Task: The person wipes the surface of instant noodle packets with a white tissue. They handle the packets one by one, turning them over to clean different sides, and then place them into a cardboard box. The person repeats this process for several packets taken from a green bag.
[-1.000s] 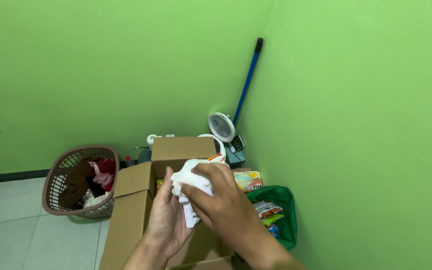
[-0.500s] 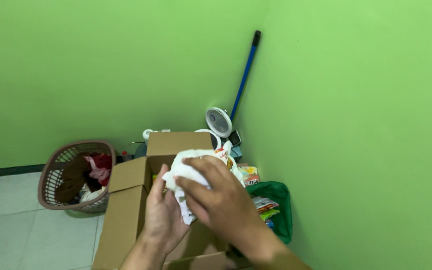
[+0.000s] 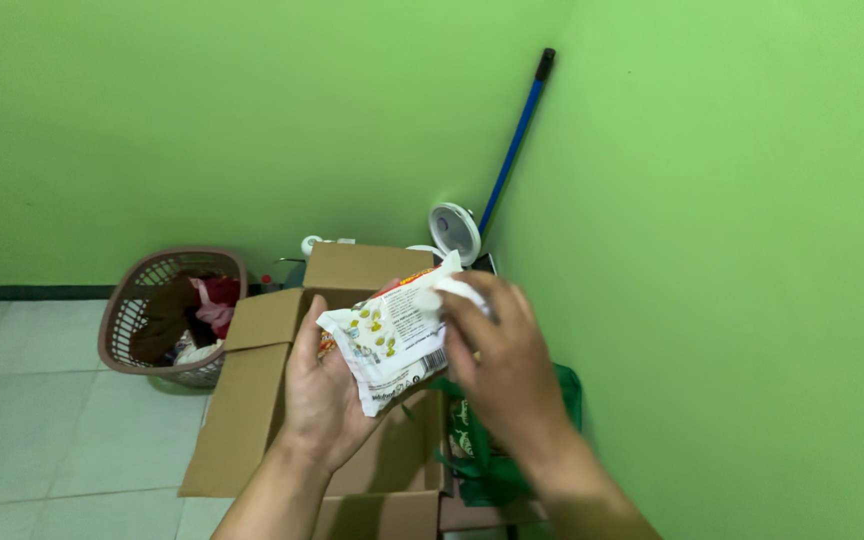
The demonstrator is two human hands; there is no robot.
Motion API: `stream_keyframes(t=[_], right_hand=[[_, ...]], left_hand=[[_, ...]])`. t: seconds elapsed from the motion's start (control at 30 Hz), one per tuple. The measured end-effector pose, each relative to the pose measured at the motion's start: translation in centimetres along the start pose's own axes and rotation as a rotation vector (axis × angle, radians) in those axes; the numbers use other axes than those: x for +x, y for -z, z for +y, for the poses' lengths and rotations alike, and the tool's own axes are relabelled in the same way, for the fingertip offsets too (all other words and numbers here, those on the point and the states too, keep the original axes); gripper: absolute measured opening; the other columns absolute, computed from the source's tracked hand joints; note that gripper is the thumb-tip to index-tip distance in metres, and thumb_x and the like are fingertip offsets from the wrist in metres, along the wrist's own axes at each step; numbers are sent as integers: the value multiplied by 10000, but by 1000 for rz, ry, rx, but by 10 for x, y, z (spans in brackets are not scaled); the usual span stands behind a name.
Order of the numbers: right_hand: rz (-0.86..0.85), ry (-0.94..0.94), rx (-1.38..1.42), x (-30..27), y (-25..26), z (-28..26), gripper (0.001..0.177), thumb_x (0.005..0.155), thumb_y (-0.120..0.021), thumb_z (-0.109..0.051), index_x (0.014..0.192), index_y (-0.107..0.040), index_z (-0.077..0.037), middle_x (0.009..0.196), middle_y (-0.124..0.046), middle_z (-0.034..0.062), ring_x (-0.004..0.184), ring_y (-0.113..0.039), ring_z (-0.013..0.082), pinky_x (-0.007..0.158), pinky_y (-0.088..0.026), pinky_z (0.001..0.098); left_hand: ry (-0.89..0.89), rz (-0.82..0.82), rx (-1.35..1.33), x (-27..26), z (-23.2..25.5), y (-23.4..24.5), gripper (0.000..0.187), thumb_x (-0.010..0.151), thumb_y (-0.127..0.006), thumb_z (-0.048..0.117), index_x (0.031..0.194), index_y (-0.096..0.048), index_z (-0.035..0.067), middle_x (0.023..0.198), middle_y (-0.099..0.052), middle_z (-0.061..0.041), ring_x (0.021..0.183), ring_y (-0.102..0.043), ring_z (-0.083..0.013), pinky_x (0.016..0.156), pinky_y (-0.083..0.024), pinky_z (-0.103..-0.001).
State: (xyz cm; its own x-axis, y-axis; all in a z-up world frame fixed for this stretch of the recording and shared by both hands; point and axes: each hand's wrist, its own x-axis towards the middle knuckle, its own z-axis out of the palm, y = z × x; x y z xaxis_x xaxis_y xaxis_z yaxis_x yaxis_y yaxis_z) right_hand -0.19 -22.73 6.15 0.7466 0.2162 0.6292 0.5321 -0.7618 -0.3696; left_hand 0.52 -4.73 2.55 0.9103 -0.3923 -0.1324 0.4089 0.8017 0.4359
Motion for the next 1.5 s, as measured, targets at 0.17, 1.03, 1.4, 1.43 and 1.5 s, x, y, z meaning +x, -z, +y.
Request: stream_keyframes(t=[0.17, 1.03, 1.4, 1.43, 1.5], right_hand=[[-93, 194, 96, -11, -1, -23, 367, 824, -736, -56, 1187, -694, -84, 1271, -619, 132, 1203, -598, 360, 996, -516, 448], [-73, -108, 368, -30, 31, 35, 146, 905, -679, -72, 1043, -714, -37, 1194, -704, 91, 1077, -681, 296, 902, -545, 390], [-46, -19, 299, -6, 22, 23, 148, 888, -675, -47, 1036, -685, -38, 1219, -684, 93, 1120, -638, 322, 928, -524, 411], [-48, -19, 299, -7, 21, 21, 150, 885, -676, -47, 1034, -691, -41, 1210, -686, 92, 1118, -639, 321, 927, -525, 410], [-50, -22, 295, -9, 21, 21, 153, 881, -677, -45, 1032, -705, -46, 1193, -689, 88, 1113, -642, 318, 924, -527, 409]], left_hand=[[4, 50, -8, -3, -14, 5, 842, 972, -281, 659, 1512, -475, 43, 1423, -595, -151, 1283, -581, -286, 1101, -427, -450], [-87, 325, -103, -19, -39, -6, 874, 922, -267, 684, 1451, -497, 28, 1410, -599, -186, 1255, -580, -368, 1067, -423, -549], [-86, 232, -43, -16, -27, -9, 861, 938, -246, 664, 1449, -524, 28, 1393, -630, -195, 1230, -618, -347, 1041, -462, -494], [-79, 254, -37, -17, -24, -7, 869, 941, -249, 669, 1444, -526, 17, 1392, -628, -205, 1229, -618, -355, 1042, -466, -498], [-60, 294, -25, -17, -20, 0, 886, 946, -256, 680, 1435, -532, -6, 1390, -622, -226, 1229, -619, -372, 1044, -472, -507]])
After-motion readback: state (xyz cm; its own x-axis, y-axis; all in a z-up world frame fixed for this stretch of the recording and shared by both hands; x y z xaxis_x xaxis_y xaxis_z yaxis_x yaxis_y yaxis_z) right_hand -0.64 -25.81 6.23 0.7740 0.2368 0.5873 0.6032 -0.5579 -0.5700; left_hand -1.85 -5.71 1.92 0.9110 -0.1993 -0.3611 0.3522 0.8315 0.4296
